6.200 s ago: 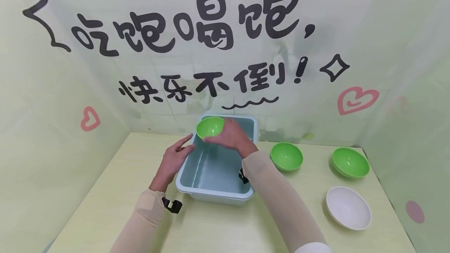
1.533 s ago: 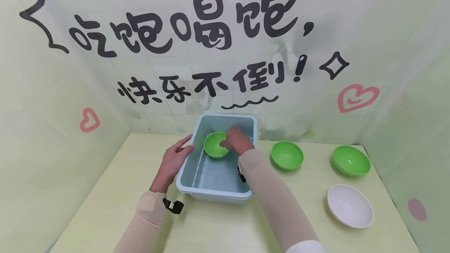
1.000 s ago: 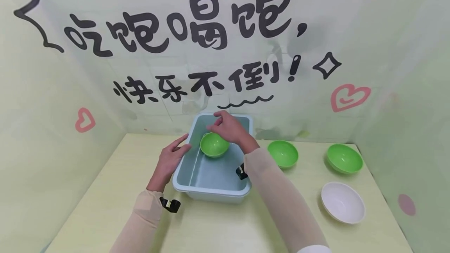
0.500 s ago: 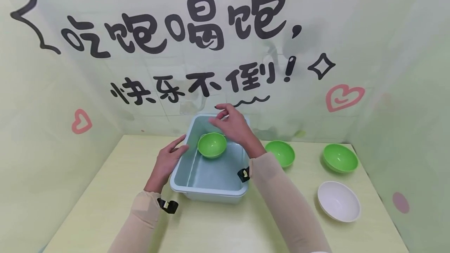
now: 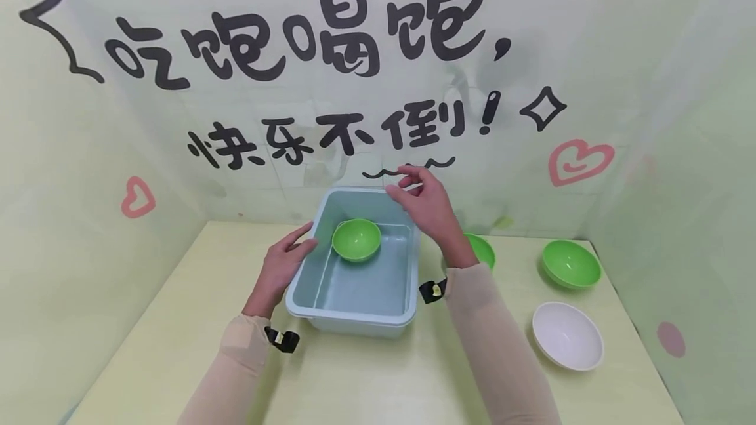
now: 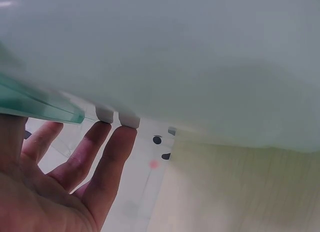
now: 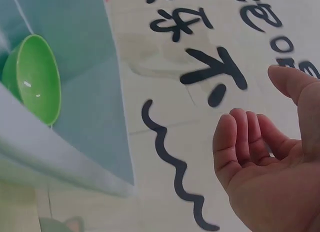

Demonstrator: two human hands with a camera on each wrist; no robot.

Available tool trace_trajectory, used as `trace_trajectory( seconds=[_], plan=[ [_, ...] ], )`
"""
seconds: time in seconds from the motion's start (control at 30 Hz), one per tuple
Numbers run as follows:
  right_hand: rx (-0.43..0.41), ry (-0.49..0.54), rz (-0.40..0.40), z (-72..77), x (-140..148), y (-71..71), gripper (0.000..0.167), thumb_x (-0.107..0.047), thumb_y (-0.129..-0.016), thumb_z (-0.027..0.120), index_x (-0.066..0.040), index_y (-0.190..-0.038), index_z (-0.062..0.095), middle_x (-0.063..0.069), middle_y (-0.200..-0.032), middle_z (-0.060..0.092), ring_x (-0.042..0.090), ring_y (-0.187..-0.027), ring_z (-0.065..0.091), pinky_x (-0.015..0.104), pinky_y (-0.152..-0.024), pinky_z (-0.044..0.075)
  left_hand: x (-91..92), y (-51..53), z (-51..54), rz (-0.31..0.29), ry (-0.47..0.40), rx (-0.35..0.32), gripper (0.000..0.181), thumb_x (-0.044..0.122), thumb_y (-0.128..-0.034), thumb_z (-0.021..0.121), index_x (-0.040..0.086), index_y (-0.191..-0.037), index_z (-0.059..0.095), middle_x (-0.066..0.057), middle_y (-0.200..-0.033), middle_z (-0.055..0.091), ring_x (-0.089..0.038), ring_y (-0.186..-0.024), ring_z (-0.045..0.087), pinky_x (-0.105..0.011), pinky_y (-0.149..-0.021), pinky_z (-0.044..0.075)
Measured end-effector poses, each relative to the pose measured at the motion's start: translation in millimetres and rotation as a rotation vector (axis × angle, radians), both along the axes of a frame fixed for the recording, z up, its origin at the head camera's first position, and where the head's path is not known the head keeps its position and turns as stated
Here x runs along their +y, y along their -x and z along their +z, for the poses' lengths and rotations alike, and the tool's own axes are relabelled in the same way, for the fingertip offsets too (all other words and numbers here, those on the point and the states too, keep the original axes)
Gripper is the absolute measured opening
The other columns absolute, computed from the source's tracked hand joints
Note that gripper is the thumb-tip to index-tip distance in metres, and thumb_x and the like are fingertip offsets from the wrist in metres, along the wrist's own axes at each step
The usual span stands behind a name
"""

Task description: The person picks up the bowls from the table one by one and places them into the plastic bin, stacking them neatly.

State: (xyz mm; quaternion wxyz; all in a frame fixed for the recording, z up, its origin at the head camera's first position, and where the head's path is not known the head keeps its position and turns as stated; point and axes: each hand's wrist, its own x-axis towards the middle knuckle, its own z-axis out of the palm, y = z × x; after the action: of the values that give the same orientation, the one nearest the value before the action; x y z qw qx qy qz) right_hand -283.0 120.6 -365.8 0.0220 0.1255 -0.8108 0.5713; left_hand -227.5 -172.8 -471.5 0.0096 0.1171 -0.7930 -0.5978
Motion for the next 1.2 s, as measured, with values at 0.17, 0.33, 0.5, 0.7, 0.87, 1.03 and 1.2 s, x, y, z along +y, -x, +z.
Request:
trace_trajectory(
  seconds=[0.17,0.33,0.5,0.7,0.87,1.03,1.2],
  plan=[
    [-0.009,0.033,-0.065,-2.2,21.0,0.9,0.056,-0.035,-0.097,0.07,-0.01,-0.145,0.053,0.007,-0.116,0.059,0.015,-0.089,0.063,0.02,-0.077,0.055,-1.4,3.5,1.9,0.001,0.005,-0.006,0.052,0.044,-0.0952,0.067,0.038,-0.145,0.056,-0.017,-0.133,0.068,-0.039,-0.114,0.07,-0.042,-0.086,0.062],
    [-0.007,-0.02,-0.101,-8.7,34.5,0.4,0.056,-0.037,-0.097,0.069,-0.012,-0.144,0.053,0.008,-0.118,0.058,0.016,-0.094,0.062,0.019,-0.077,0.054,-3.1,4.5,-0.1,-0.003,0.014,-0.014,0.052,0.043,-0.0969,0.065,0.037,-0.147,0.054,-0.018,-0.135,0.067,-0.038,-0.116,0.069,-0.043,-0.088,0.061],
    [-0.039,-0.119,-0.12,-17.6,45.0,-1.9,0.061,-0.041,-0.097,0.067,-0.012,-0.147,0.05,0.013,-0.127,0.057,0.028,-0.11,0.059,0.03,-0.087,0.052,-3.4,5.6,-1.2,-0.009,0.007,-0.016,0.051,0.042,-0.098,0.064,0.037,-0.148,0.054,-0.019,-0.135,0.067,-0.041,-0.117,0.068,-0.048,-0.092,0.06],
    [-0.087,-0.168,-0.136,-34.0,57.6,-5.8,0.065,-0.043,-0.097,0.067,-0.009,-0.149,0.046,0.018,-0.134,0.054,0.034,-0.12,0.056,0.044,-0.099,0.051,-3.1,9.1,-1.9,-0.019,-0.002,-0.021,0.051,0.042,-0.0985,0.064,0.037,-0.149,0.053,-0.019,-0.136,0.066,-0.042,-0.118,0.067,-0.052,-0.095,0.058],
    [-0.087,-0.197,-0.129,-52.3,69.0,-8.4,0.068,-0.04,-0.097,0.068,-0.004,-0.149,0.044,0.022,-0.138,0.053,0.036,-0.124,0.055,0.049,-0.106,0.05,-2.8,12.9,-1.4,-0.027,-0.002,-0.027,0.052,0.043,-0.0983,0.064,0.038,-0.149,0.052,-0.019,-0.137,0.066,-0.042,-0.118,0.067,-0.052,-0.095,0.059],
    [-0.081,-0.213,-0.118,-65.8,74.7,-11.5,0.07,-0.036,-0.097,0.069,0.001,-0.149,0.042,0.024,-0.146,0.049,0.041,-0.134,0.05,0.054,-0.116,0.042,-3.9,15.3,0.1,-0.035,0.002,-0.032,0.052,0.043,-0.098,0.064,0.038,-0.149,0.052,-0.019,-0.137,0.066,-0.042,-0.117,0.068,-0.051,-0.094,0.059],
    [-0.069,-0.268,-0.118,-78.1,78.3,-13.7,0.072,-0.034,-0.096,0.07,0.005,-0.149,0.042,0.027,-0.15,0.045,0.044,-0.138,0.045,0.056,-0.118,0.039,-4.7,16.3,1.7,-0.038,-0.007,-0.037,0.052,0.041,-0.0985,0.064,0.037,-0.149,0.053,-0.019,-0.136,0.066,-0.042,-0.116,0.068,-0.051,-0.094,0.059]
  ],
)
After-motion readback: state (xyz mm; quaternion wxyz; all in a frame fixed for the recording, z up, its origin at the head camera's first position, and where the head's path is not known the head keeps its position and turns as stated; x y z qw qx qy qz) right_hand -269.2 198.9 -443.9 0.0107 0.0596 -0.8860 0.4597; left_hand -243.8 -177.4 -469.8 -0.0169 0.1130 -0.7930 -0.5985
